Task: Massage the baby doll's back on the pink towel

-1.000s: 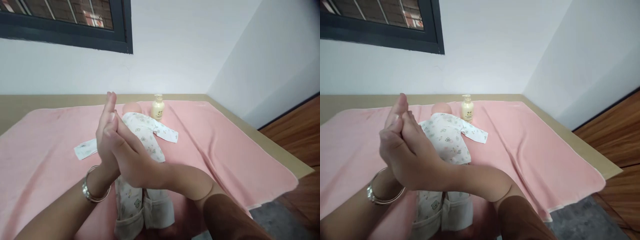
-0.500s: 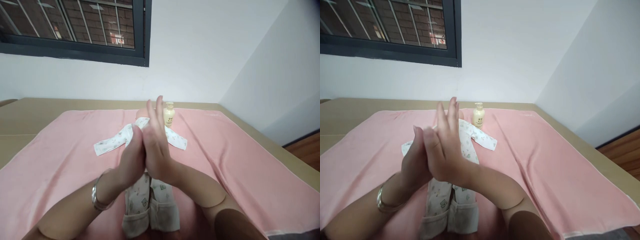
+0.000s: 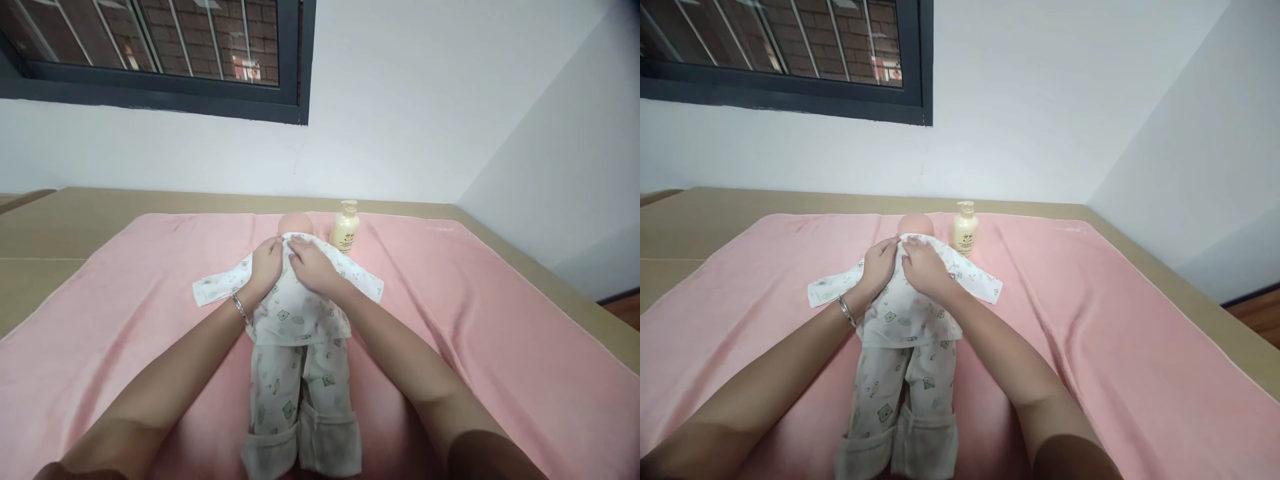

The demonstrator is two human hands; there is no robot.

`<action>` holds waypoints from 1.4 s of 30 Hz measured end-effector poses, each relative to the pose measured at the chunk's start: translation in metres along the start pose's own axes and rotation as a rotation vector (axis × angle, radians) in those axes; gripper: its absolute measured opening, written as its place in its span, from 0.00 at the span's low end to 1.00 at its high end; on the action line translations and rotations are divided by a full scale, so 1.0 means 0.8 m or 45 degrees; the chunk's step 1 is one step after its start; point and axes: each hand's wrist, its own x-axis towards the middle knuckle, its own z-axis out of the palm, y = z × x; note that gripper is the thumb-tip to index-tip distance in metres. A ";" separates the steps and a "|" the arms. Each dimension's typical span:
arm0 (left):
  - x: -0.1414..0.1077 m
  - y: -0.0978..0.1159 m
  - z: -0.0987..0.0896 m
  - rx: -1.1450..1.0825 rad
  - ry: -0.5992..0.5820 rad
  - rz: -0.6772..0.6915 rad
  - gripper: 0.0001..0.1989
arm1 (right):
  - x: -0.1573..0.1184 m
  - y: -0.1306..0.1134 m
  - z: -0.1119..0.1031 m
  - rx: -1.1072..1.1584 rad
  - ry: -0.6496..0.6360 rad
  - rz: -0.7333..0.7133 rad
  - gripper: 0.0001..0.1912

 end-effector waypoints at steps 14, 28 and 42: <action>-0.021 0.013 0.006 0.442 -0.062 0.109 0.23 | -0.001 0.009 0.008 -0.148 -0.041 0.101 0.31; -0.016 0.037 -0.007 0.995 -0.379 0.190 0.23 | -0.015 -0.010 -0.006 -0.244 -0.052 0.169 0.27; 0.004 0.023 -0.022 0.787 -0.496 0.114 0.26 | -0.023 -0.019 -0.007 -0.433 -0.047 0.203 0.27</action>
